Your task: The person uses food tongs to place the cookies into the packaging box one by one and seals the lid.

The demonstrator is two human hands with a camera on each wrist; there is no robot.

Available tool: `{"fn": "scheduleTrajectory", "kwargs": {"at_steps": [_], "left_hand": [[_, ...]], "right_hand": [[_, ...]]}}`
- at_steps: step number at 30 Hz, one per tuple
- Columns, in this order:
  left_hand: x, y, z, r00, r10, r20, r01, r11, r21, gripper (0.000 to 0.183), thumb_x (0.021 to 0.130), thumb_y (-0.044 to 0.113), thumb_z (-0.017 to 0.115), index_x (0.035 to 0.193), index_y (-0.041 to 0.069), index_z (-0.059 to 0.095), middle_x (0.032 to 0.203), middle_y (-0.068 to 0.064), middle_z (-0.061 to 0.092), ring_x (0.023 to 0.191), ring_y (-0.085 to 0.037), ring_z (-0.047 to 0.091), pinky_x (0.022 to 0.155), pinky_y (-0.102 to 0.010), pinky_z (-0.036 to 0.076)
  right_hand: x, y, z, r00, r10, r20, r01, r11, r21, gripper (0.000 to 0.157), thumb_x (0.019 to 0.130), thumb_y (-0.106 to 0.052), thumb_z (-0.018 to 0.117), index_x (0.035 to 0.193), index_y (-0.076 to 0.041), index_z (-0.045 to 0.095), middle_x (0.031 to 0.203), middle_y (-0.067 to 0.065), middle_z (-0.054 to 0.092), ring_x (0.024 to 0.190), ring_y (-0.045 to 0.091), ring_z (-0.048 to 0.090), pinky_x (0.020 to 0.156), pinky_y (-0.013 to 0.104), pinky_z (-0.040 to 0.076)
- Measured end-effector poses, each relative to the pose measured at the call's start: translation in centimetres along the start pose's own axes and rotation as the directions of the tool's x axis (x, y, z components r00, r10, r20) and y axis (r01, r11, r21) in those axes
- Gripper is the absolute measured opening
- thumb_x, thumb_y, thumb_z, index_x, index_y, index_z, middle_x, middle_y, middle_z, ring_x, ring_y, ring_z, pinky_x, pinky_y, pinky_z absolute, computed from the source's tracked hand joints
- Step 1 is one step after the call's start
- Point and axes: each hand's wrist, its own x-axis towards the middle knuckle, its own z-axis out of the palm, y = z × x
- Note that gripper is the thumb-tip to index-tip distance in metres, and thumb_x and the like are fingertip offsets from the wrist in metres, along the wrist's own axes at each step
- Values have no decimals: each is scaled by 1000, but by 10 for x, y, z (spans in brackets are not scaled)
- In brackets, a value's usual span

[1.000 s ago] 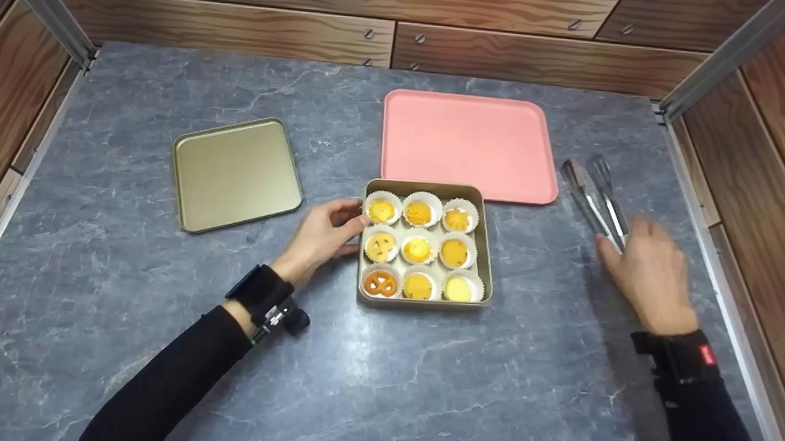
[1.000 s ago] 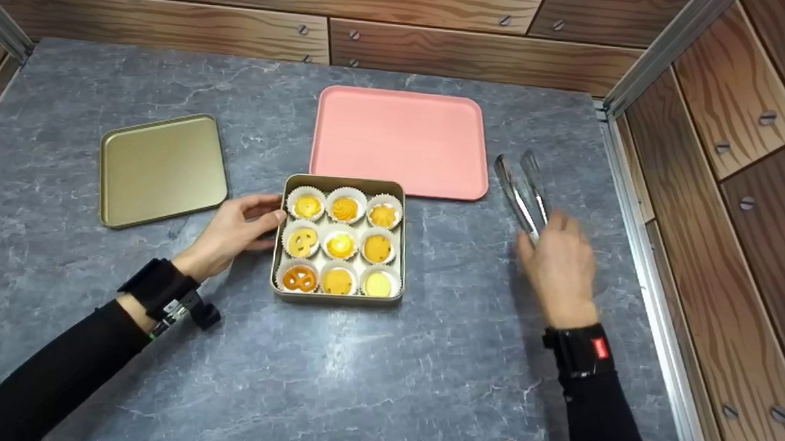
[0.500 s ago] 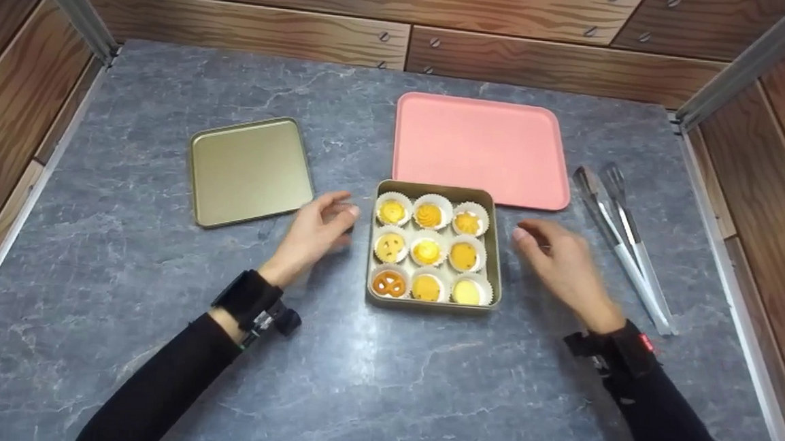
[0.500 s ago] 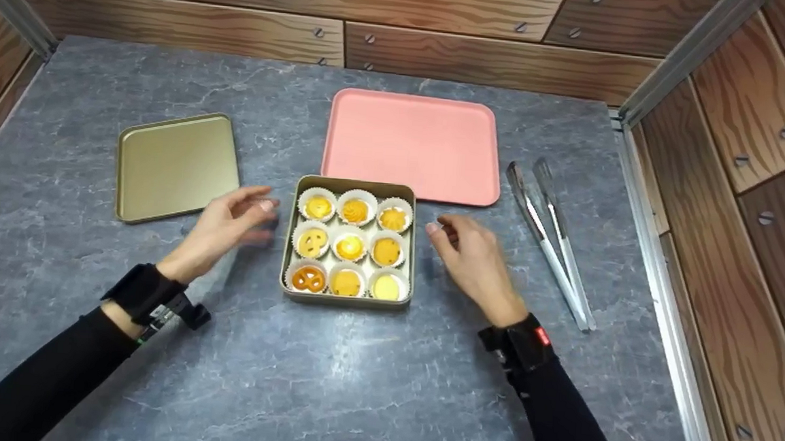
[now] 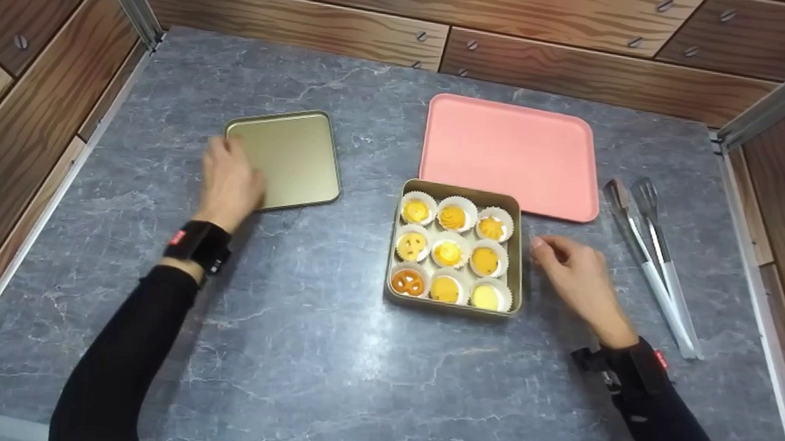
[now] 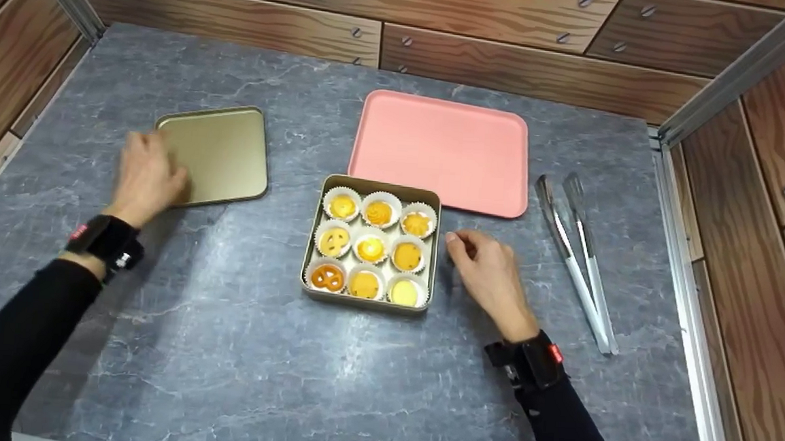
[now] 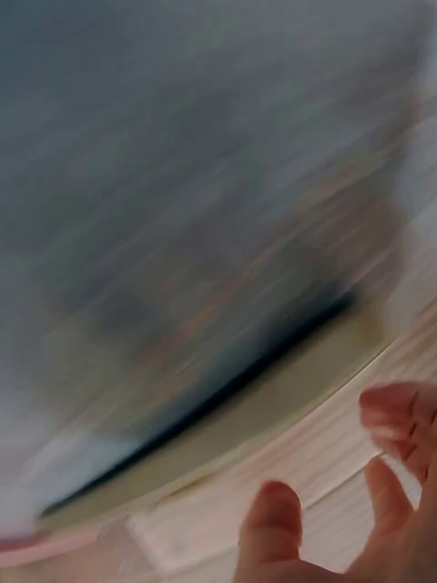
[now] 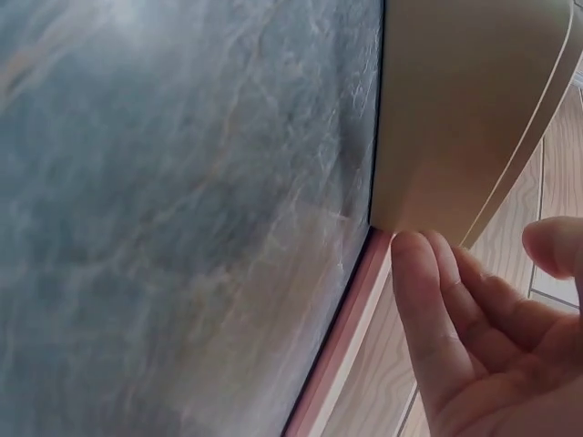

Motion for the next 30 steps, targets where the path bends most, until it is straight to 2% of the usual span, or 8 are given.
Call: {"fn": "scheduleTrajectory", "kwargs": {"at_steps": [4,10,14,17,20,23,26,30], "left_hand": [[11,-21,-7,999,-51,1,51,992,115,48,89,-2,47,133,-22,41,129,-40,39,115,-59,45,100,-66,46],[17,-33,-14,988,-145,51,142,989,48,41,90,-5,41,127,-22,40,124,-46,45,112,-67,49,102,-73,44],[20,-37,-27,954,-233,187,231,972,29,48,90,0,48,132,-20,38,128,-46,48,118,-65,49,105,-71,45],[22,-41,-38,911,-259,321,293,954,-62,51,90,5,54,133,-19,42,125,-40,54,110,-50,59,97,-57,57],[23,-44,-47,856,-238,459,394,875,-281,45,91,3,54,131,-17,45,116,-27,57,93,-25,67,84,-36,66],[24,-41,-54,808,-210,550,504,730,-461,38,92,-1,52,128,-11,45,109,-12,58,82,-10,68,81,-26,65],[25,-33,-59,801,-195,566,543,632,-552,29,94,-4,50,122,-4,44,99,-5,62,77,-9,69,79,-25,65],[22,-14,-60,823,-179,539,540,542,-644,39,90,-13,49,127,-2,38,93,-3,65,76,-14,70,74,-28,67]], "right_hand": [[-2,2,-2,1000,-9,-3,9,1000,10,33,105,-30,61,114,-2,77,90,9,77,79,22,67,68,20,51],[-2,2,-4,1000,-16,-10,17,999,45,28,104,-22,63,115,-1,77,90,12,78,78,22,70,64,12,52],[-1,1,-5,1000,11,-3,-11,996,91,26,103,-17,62,116,1,76,92,13,78,77,15,72,62,11,55],[0,1,-5,999,32,6,-33,990,136,26,102,-12,61,117,4,75,95,15,78,77,15,73,63,12,58],[0,0,-6,999,33,6,-34,986,161,25,102,-10,60,116,5,75,95,17,78,78,21,74,64,13,59],[0,-1,-8,999,34,-1,-33,986,161,25,102,-10,60,115,5,75,94,17,78,80,27,74,63,13,59],[-1,-1,-9,999,45,3,-45,984,171,25,102,-10,60,115,4,76,94,17,78,81,27,74,65,13,59],[-3,-2,-12,998,68,19,-70,975,211,26,103,-9,58,116,6,74,96,19,77,83,26,75,68,13,60]]}}
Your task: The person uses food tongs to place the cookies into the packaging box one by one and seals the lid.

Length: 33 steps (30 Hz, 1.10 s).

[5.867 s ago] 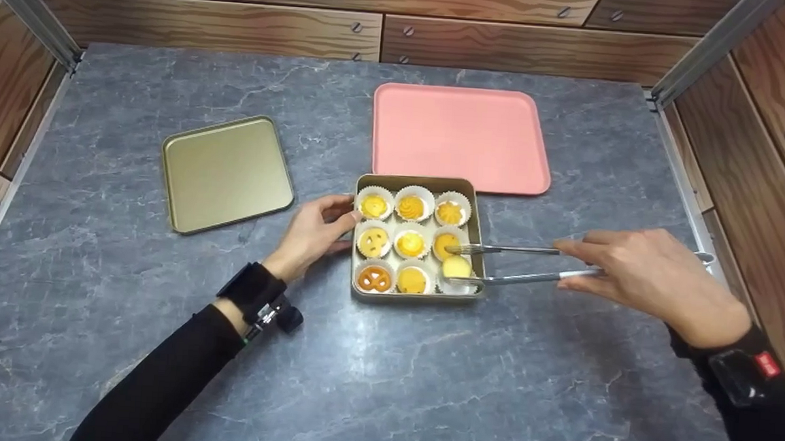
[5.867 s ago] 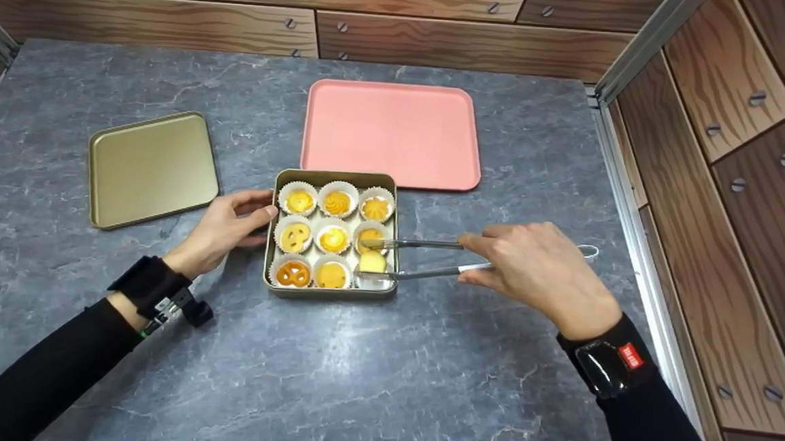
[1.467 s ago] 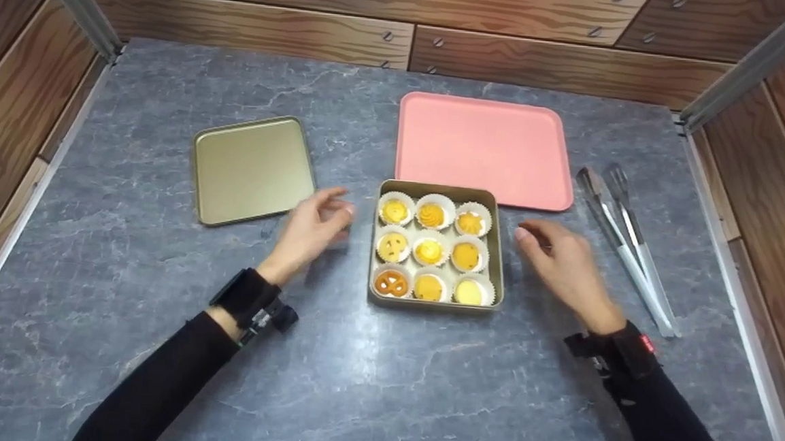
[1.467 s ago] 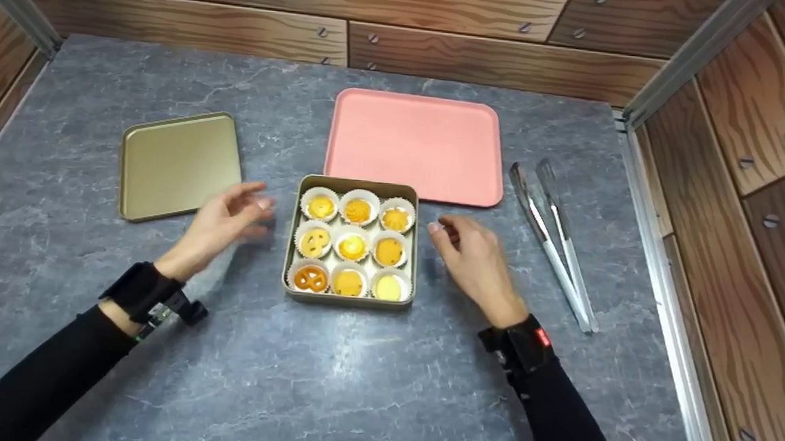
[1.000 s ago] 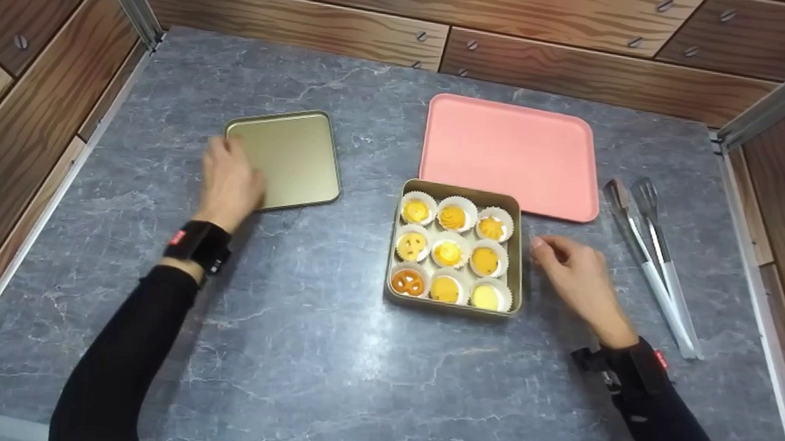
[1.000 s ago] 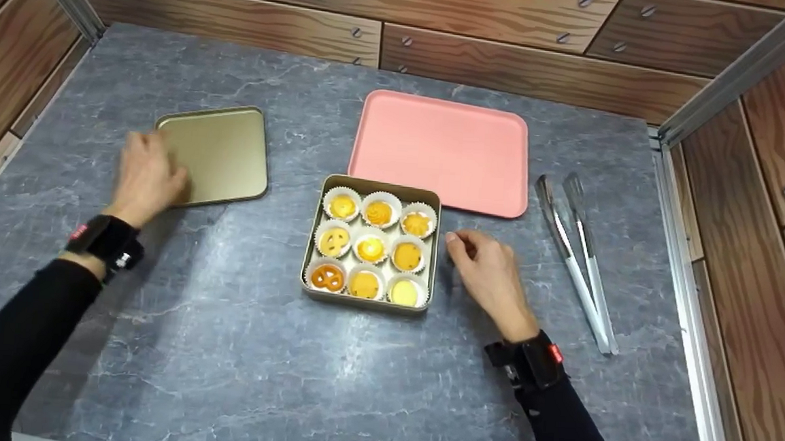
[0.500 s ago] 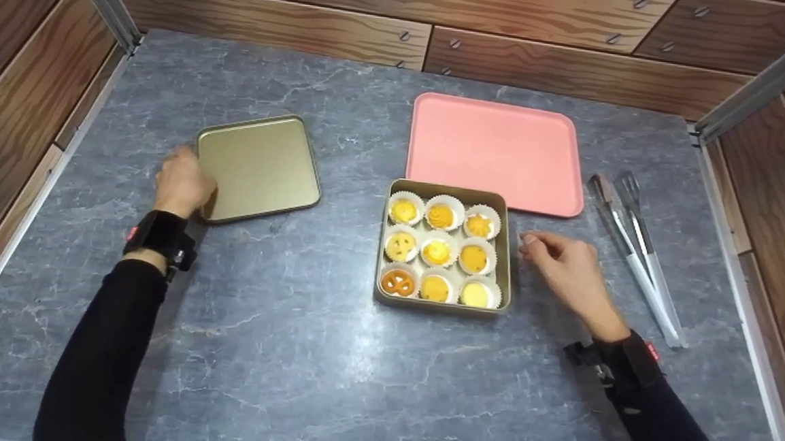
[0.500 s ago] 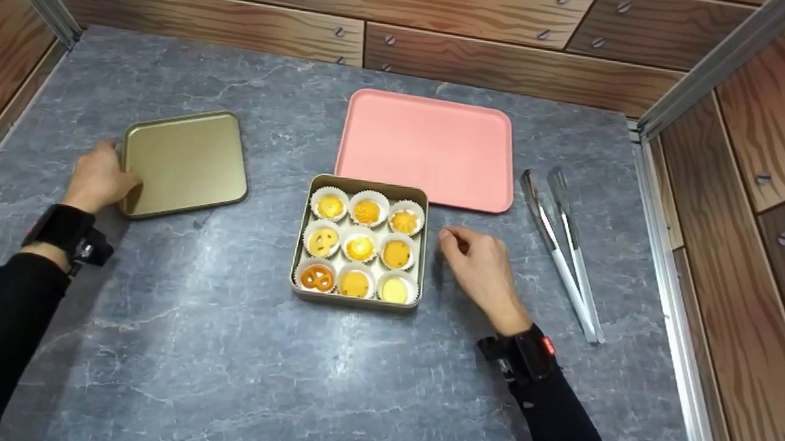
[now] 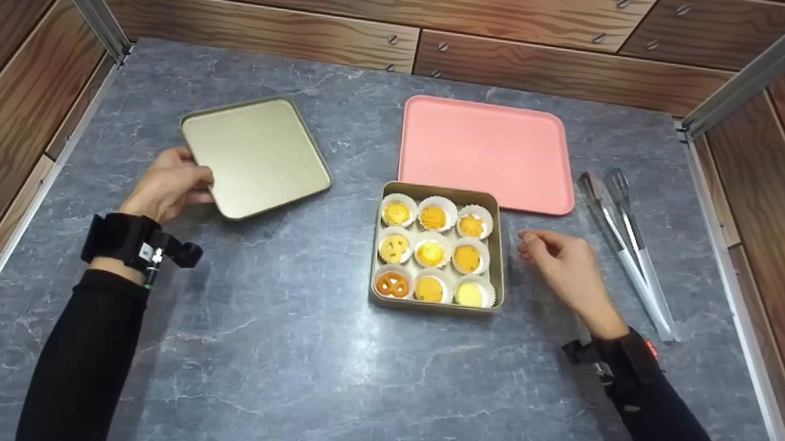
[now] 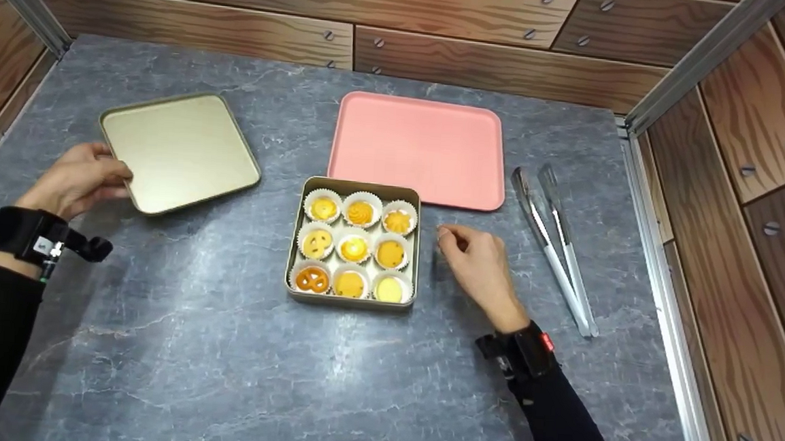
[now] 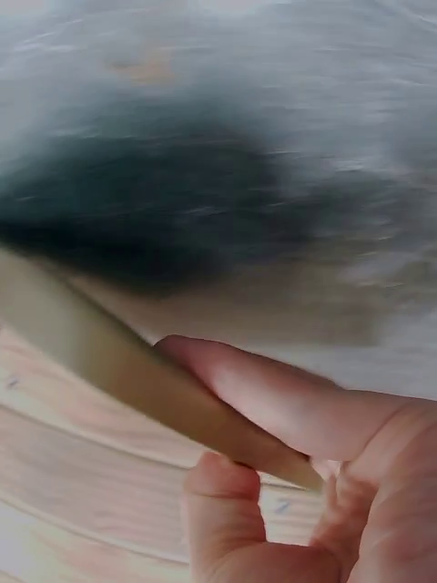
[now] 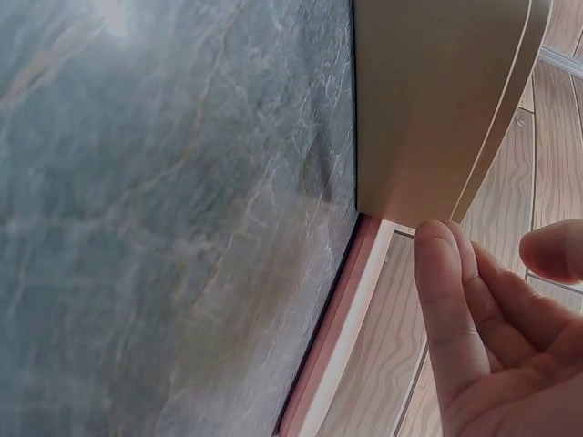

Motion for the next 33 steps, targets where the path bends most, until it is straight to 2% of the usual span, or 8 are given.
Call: {"fn": "scheduleTrajectory", "kwargs": {"at_steps": [5,10,13,15,18,21,27,33], "left_hand": [[-11,12,33,994,106,-41,-108,992,-59,62,86,-19,51,143,-3,32,100,-6,64,75,-17,70,65,-29,67],[-21,25,70,966,249,-68,-253,965,-65,56,86,-18,52,139,-1,44,103,-9,68,77,-18,72,64,-30,67],[-29,29,92,937,341,-80,-346,936,-62,54,86,-18,50,138,-3,48,108,-15,67,83,-21,72,68,-33,68],[-36,32,106,899,426,-99,-428,904,8,51,86,-17,50,136,-5,52,113,-20,68,89,-24,72,73,-33,68],[-46,33,128,796,593,-121,-560,798,223,47,87,-15,55,133,-5,57,118,-25,70,98,-29,73,81,-34,67],[-54,30,147,654,752,-85,-668,626,403,41,88,-14,59,129,-6,60,119,-28,70,105,-36,73,87,-39,66],[-57,13,175,406,906,121,-829,308,467,32,94,-17,55,125,-9,57,119,-28,69,103,-40,73,88,-38,66],[-49,-6,188,132,949,286,-887,-16,462,37,93,-18,58,126,-2,57,116,-23,72,97,-36,75,83,-34,66]], "right_hand": [[-2,-3,-2,1000,7,-2,-7,1000,27,26,103,-10,58,116,6,74,98,20,77,82,20,75,69,13,60],[-3,-7,-2,999,-3,-52,5,999,39,25,103,-9,58,115,6,75,97,20,77,81,20,75,69,13,61],[-4,-11,-2,992,-41,-116,42,999,9,25,102,-7,58,115,5,75,96,19,77,79,11,74,67,11,59],[-3,-16,-2,985,-75,-157,76,997,6,24,101,-5,58,114,5,75,96,18,77,78,4,72,67,10,59],[0,-26,-1,973,-118,-197,128,991,37,23,101,-3,58,113,7,75,96,19,77,78,0,71,70,12,61],[4,-34,1,968,-144,-204,160,985,65,22,102,-1,58,114,7,74,97,19,77,80,9,74,73,15,62],[14,-45,5,984,-81,-157,122,954,275,31,109,-13,51,120,10,70,101,21,75,86,18,75,81,24,65],[16,-48,3,999,20,-48,5,886,465,51,113,-32,41,125,11,64,105,21,75,91,24,75,85,33,66]]}}
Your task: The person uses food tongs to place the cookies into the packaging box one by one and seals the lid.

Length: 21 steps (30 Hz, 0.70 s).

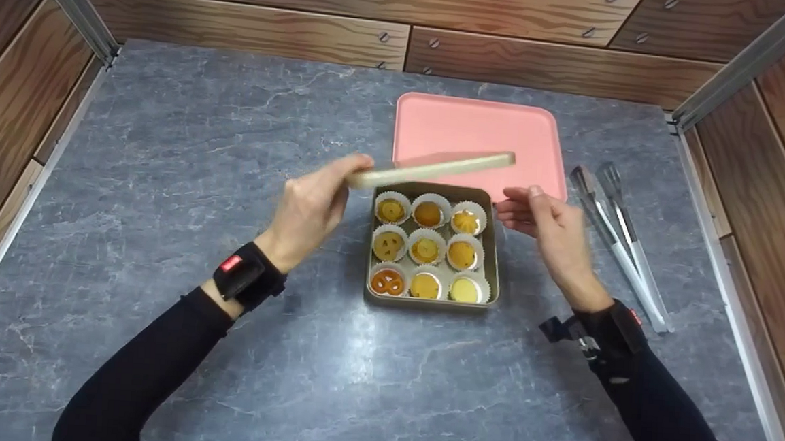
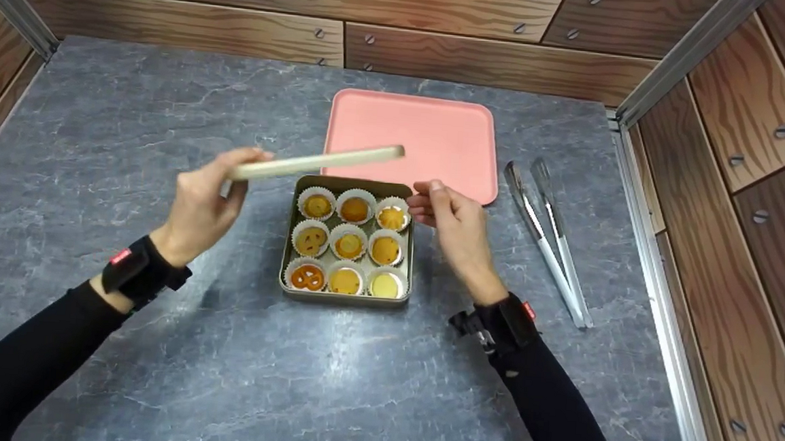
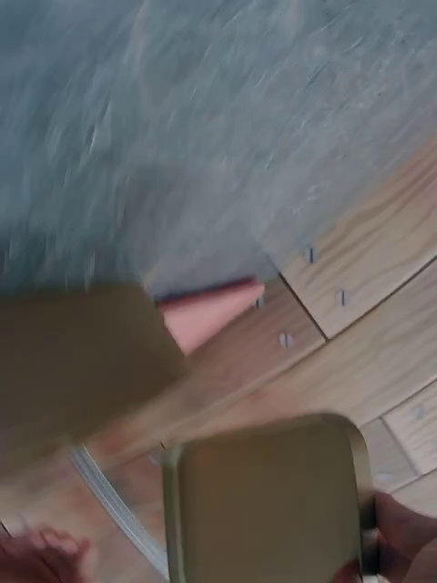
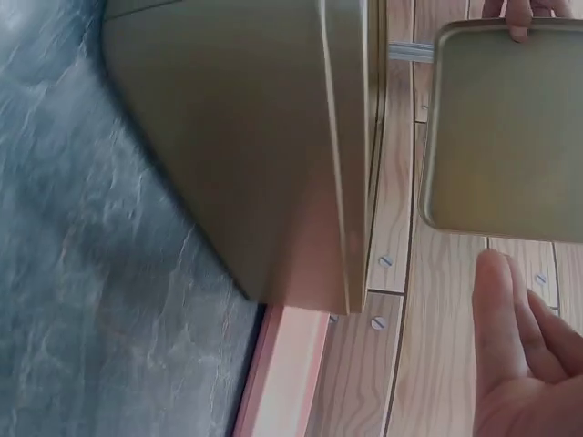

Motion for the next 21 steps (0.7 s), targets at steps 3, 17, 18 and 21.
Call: {"fn": "scheduleTrajectory", "kwargs": {"at_steps": [3,17,18,21], "left_hand": [[-3,-2,7,991,131,16,-131,990,44,40,92,-17,62,127,0,55,114,-21,72,94,-35,76,81,-34,67],[-17,-1,16,918,385,95,-391,918,60,29,97,-5,64,125,2,68,128,-13,71,121,-33,67,107,-42,54],[-18,-1,16,921,378,97,-384,922,51,29,97,-5,63,125,3,68,129,-13,70,122,-33,66,109,-43,54],[-19,1,17,943,312,118,-319,947,45,30,97,-4,63,125,4,68,134,-13,67,126,-33,63,113,-47,50]], "right_hand": [[-2,-1,-1,996,61,65,-61,998,-1,56,113,-39,40,127,10,63,106,20,75,91,24,75,85,35,66],[-8,2,-8,903,314,293,-401,863,309,27,105,-14,61,128,1,66,92,2,73,78,10,69,70,22,64],[-9,3,-8,899,315,304,-407,858,313,29,104,-10,62,130,2,64,97,5,76,80,13,72,72,26,66],[-13,4,-7,899,307,313,-406,851,333,39,102,-5,63,139,8,56,103,8,77,83,15,74,75,28,66]]}}
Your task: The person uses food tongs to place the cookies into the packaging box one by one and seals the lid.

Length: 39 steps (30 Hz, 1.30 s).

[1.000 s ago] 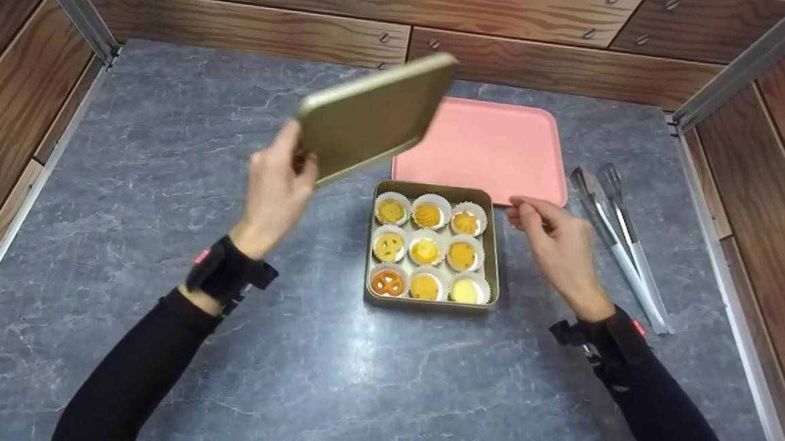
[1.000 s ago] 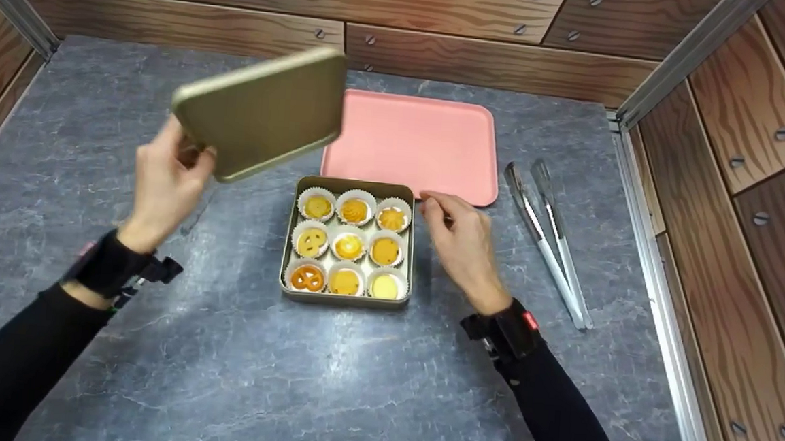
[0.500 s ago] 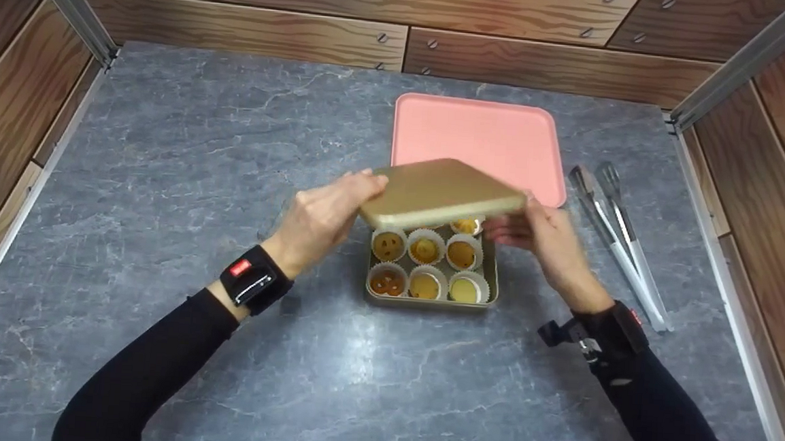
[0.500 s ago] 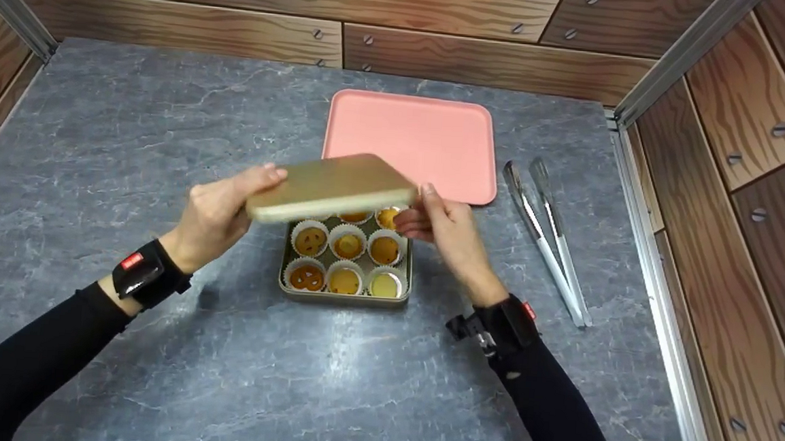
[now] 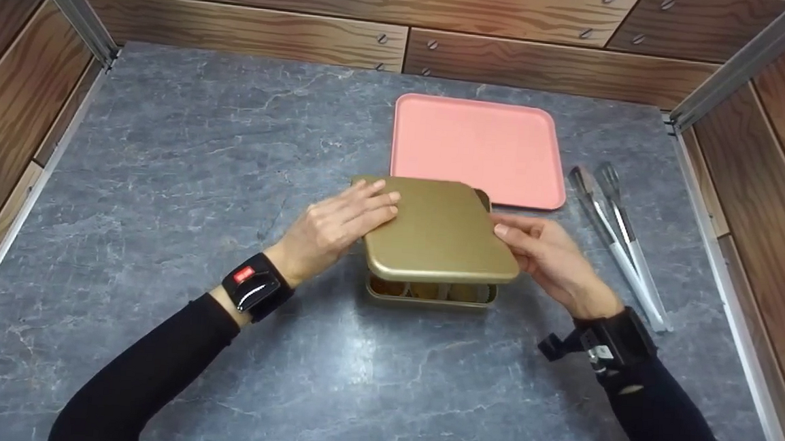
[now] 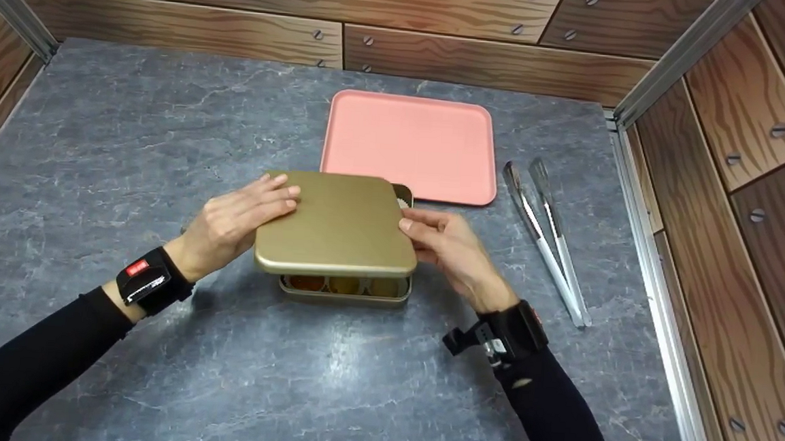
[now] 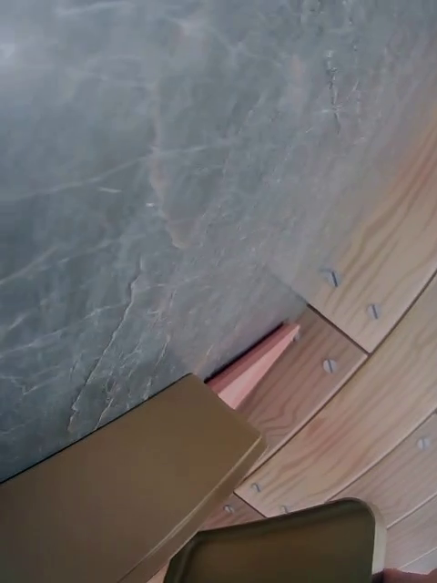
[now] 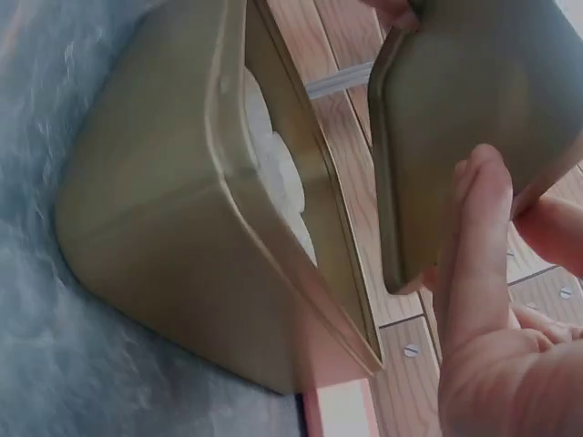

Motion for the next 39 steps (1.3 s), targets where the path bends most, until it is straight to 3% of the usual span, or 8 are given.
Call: {"fn": "scheduleTrajectory", "kwargs": {"at_steps": [3,5,12,16,19,21,28,39], "left_hand": [[-1,5,1,981,-192,34,194,980,-44,34,95,-6,65,128,3,67,141,-17,61,134,-36,56,118,-48,45],[-1,10,1,916,-392,82,399,909,-116,43,93,-4,69,135,2,63,152,-18,51,128,-35,61,110,-39,53],[3,26,2,534,-779,330,834,421,-356,71,92,-10,65,156,4,39,153,-23,46,109,-32,71,85,-22,63],[7,30,1,409,-781,473,806,66,-588,72,94,-15,49,160,2,27,153,-23,48,119,-32,67,85,-22,63],[9,32,0,366,-768,525,777,-59,-627,71,101,-2,56,163,5,23,154,-19,49,109,-30,71,82,-31,66],[8,32,1,373,-757,536,801,-29,-598,75,101,7,63,163,6,21,154,-17,50,104,-27,73,83,-35,66],[5,32,4,415,-763,495,898,255,-359,79,96,13,74,161,8,30,138,-11,61,98,-18,65,72,-28,64],[2,27,10,378,-777,504,925,298,-235,76,98,18,72,161,4,30,123,-10,56,94,-18,58,72,-28,53]], "right_hand": [[-4,4,2,1000,-19,-11,19,1000,8,49,102,-2,62,145,14,46,113,12,76,89,19,76,79,34,67],[-7,5,4,999,-33,-29,34,999,6,53,102,-1,61,147,17,40,115,13,76,91,20,76,81,35,67],[-10,8,6,995,-59,-86,61,998,17,55,102,1,59,149,18,35,114,10,76,92,19,75,85,34,66],[-12,12,4,989,-77,-122,72,996,-47,53,101,1,61,147,16,40,118,12,74,95,20,75,88,38,65],[-14,17,4,985,-95,-143,74,986,-147,52,101,-2,63,146,15,43,127,20,69,97,21,75,88,39,65],[-16,20,3,982,-110,-155,74,972,-222,50,102,-5,64,145,13,46,134,26,64,98,19,75,88,38,65],[-20,24,2,971,-172,-169,75,882,-466,47,102,-10,65,143,9,51,141,28,57,107,22,72,87,30,64],[-14,29,5,955,-256,-149,70,683,-727,45,101,-16,69,140,4,59,129,24,68,106,31,68,79,13,57]]}}
